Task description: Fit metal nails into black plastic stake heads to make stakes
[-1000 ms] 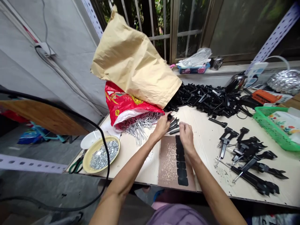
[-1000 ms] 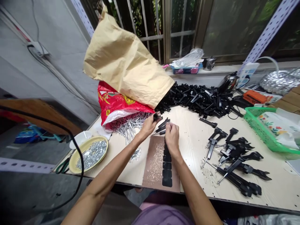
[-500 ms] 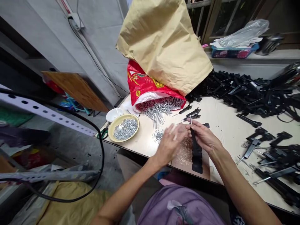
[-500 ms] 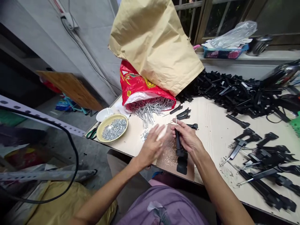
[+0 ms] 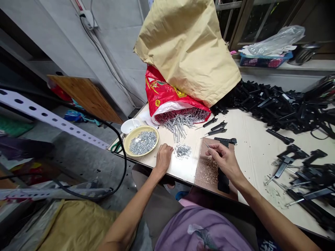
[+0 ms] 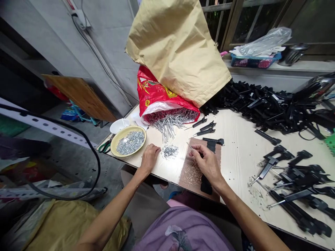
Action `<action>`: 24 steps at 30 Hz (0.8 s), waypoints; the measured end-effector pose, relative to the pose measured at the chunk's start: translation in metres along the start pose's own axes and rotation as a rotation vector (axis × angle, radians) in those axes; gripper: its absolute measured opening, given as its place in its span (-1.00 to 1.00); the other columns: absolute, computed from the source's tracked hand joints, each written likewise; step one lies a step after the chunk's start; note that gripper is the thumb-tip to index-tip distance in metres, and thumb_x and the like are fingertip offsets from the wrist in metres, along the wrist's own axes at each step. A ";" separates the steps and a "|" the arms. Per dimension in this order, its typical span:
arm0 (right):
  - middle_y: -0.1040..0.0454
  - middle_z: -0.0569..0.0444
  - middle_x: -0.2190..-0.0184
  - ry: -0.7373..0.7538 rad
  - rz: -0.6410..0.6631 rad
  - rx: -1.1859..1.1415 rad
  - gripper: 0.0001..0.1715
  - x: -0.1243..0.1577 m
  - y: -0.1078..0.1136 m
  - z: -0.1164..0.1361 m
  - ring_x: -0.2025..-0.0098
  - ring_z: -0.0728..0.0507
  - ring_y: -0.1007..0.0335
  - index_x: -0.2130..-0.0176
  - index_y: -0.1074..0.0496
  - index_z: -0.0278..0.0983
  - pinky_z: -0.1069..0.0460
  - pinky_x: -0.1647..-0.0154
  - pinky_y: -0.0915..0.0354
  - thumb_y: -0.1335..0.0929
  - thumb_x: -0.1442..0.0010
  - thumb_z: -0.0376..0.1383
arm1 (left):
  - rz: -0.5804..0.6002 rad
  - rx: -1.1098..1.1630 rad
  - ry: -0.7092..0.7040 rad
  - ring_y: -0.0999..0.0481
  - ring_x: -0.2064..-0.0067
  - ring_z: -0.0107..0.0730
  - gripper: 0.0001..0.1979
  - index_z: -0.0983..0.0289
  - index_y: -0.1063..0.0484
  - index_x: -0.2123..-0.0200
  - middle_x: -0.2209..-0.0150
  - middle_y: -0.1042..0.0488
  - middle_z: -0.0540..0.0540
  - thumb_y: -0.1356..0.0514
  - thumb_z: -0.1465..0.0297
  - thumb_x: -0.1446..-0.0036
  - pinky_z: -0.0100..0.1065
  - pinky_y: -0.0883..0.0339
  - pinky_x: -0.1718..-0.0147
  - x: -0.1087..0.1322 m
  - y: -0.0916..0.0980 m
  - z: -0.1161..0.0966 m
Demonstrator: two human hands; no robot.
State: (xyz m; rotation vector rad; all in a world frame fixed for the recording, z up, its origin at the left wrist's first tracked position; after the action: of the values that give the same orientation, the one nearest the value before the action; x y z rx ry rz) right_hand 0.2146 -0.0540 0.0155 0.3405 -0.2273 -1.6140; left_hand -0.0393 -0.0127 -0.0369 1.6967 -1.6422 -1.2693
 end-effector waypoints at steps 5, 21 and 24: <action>-0.46 0.02 0.27 0.349 -0.045 0.264 -0.79 0.002 -0.010 0.013 0.20 -0.12 -0.38 0.18 -0.45 -0.23 -0.03 0.16 -0.29 -0.27 -0.24 -0.24 | -0.029 0.540 0.259 -0.40 0.33 -0.36 -0.87 0.31 -0.51 0.37 0.39 -0.44 0.11 -0.20 0.37 -0.08 -0.33 -0.30 0.31 -0.002 0.004 -0.010; -0.43 0.09 0.37 0.520 -0.057 0.824 -0.72 0.004 -0.017 0.033 0.41 -0.02 -0.30 0.15 -0.46 -0.19 0.08 0.41 -0.07 -0.20 -0.32 -0.24 | 0.265 1.622 0.709 -0.44 0.50 -0.57 -0.68 0.41 -0.49 0.37 0.48 -0.49 0.04 -0.42 0.35 0.20 -0.47 -0.43 0.43 -0.007 0.007 -0.084; -0.45 0.07 0.37 0.526 -0.054 0.848 -0.72 0.005 -0.015 0.032 0.39 -0.03 -0.31 0.18 -0.46 -0.20 0.07 0.40 -0.07 -0.19 -0.33 -0.24 | 0.248 1.569 0.683 -0.44 0.50 -0.57 -0.68 0.40 -0.50 0.36 0.47 -0.50 0.05 -0.41 0.35 0.20 -0.44 -0.43 0.41 -0.007 0.006 -0.085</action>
State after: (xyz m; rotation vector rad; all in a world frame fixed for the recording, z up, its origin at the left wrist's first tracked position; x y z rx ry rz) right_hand 0.1886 -0.0597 0.0394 1.4037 -0.4916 -1.3515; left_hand 0.0301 -0.0299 0.0109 2.0451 -2.2808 1.0459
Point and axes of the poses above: each hand's wrist, its own x-axis away from the middle knuckle, its own y-axis out of the back of the hand, z = x × y, the point moved 1 cm from there along -x, towards the middle knuckle
